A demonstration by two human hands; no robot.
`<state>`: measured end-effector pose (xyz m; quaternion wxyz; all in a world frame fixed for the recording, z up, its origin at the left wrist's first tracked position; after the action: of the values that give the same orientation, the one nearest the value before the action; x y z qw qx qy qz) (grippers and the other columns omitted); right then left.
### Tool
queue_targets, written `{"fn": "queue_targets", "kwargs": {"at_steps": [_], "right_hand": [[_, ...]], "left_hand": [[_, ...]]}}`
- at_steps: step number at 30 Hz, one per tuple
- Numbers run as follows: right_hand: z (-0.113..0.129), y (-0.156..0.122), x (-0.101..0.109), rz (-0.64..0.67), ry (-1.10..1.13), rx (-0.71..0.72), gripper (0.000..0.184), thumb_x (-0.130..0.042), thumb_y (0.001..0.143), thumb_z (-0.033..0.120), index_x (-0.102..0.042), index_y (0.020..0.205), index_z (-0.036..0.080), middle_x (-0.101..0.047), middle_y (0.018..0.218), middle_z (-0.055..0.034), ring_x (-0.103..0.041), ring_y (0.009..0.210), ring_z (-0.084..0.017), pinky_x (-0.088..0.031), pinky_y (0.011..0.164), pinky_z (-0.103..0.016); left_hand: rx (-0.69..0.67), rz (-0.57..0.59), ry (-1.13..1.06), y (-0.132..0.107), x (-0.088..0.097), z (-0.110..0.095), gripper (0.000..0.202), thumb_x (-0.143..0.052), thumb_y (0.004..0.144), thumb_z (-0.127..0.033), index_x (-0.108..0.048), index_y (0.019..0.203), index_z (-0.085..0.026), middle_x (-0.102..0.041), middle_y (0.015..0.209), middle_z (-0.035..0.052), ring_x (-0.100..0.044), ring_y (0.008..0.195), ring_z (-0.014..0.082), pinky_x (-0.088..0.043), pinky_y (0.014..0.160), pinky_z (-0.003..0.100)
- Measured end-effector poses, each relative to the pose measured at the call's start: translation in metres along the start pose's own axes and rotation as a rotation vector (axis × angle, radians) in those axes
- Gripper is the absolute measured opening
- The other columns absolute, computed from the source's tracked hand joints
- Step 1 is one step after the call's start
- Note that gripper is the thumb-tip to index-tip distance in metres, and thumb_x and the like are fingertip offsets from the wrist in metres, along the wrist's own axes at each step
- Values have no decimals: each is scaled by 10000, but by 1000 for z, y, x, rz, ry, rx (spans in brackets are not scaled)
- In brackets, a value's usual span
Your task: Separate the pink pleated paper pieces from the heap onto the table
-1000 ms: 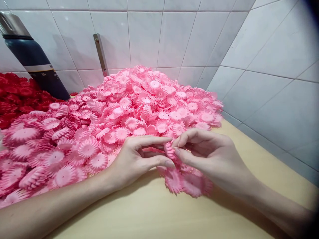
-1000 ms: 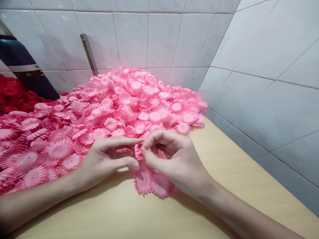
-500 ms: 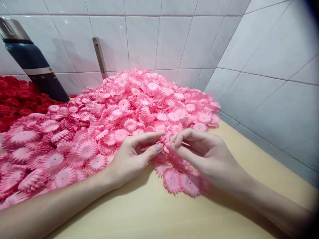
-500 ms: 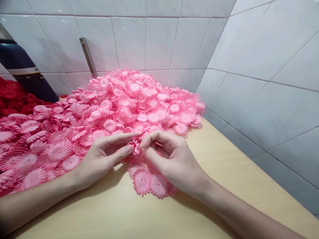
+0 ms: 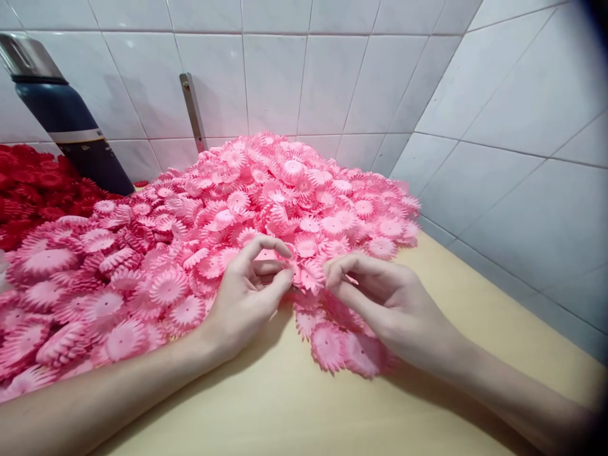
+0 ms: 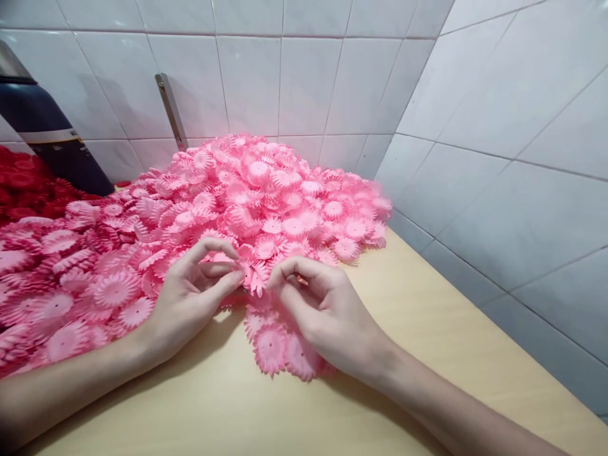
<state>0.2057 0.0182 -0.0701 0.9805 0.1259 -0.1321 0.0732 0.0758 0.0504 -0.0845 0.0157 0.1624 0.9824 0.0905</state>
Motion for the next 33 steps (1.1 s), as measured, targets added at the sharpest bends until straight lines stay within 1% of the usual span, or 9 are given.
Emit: {"fn": "queue_targets", "kwargs": {"at_steps": [2,3,8,12,17,21,24,29,33], "right_hand": [[1,0,-2,25,-11,8,89,-567,855,224,-644,810,228,-660,871,-33,-628,821,-177,-529,739,-283],[2,0,-2,31,-15,13,104,-562,859,222,-661,832,234,-671,907,-35,-634,860,-182,-528,771,-290],[4,1,2,13,-14,27,124,-577,867,242,-701,862,238,-685,916,-36,-642,881,-185,-535,809,-310],[0,1,-5,61,81,-3,57,-642,835,262,-674,861,222,-675,890,-30,-643,852,-178,-548,785,-303],[-10,0,-3,8,120,-68,116,-728,766,276,-663,833,206,-677,832,-24,-651,781,-163,-555,723,-266],[-12,2,6,-57,160,-71,212,-811,663,288,-650,770,202,-658,768,-12,-644,719,-153,-558,659,-248],[-13,2,9,-77,157,-79,244,-836,626,274,-625,721,196,-643,711,-1,-626,653,-138,-546,605,-234],[-14,0,9,-72,169,-87,294,-852,597,223,-583,712,196,-637,690,16,-630,644,-133,-545,601,-228],[-16,0,9,-69,137,-111,323,-864,569,215,-570,700,195,-637,671,17,-633,625,-139,-550,591,-242]], "left_hand": [[-18,-11,56,1,0,-4,46,-604,792,-108,-604,785,-154,-631,676,-15,-591,620,91,-483,576,185],[-20,-6,80,1,-1,-4,45,-611,781,-105,-631,763,-142,-649,711,1,-606,641,98,-497,589,190],[-5,64,49,-2,-8,0,119,-687,768,-183,-696,874,-130,-708,838,45,-668,756,145,-556,686,233],[-19,112,34,-4,-11,4,139,-694,778,-191,-697,906,-136,-716,886,50,-681,830,157,-563,757,240],[-48,122,94,-4,-12,0,135,-702,771,-189,-694,893,-131,-712,868,40,-679,810,142,-559,746,213],[-36,136,166,-4,-15,-3,102,-669,799,-217,-694,820,-120,-701,773,34,-660,709,129,-553,669,210],[-27,158,189,-4,-17,-2,144,-658,813,-257,-699,792,-120,-704,740,34,-647,672,126,-538,633,210],[-22,212,175,-4,-22,1,121,-686,791,-241,-720,816,-128,-722,757,36,-646,671,120,-518,608,188],[27,222,108,-4,-22,5,117,-652,814,-227,-727,812,-137,-725,756,38,-655,678,129,-536,634,214]]}}
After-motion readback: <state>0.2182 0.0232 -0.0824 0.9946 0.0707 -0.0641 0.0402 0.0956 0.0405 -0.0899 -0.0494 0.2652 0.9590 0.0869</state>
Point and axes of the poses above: each hand's wrist, its own y-axis towards the middle knuckle, its own x-axis out of the back of the hand, z = x × y, the point moved 10 cm from there along y, towards the middle knuckle
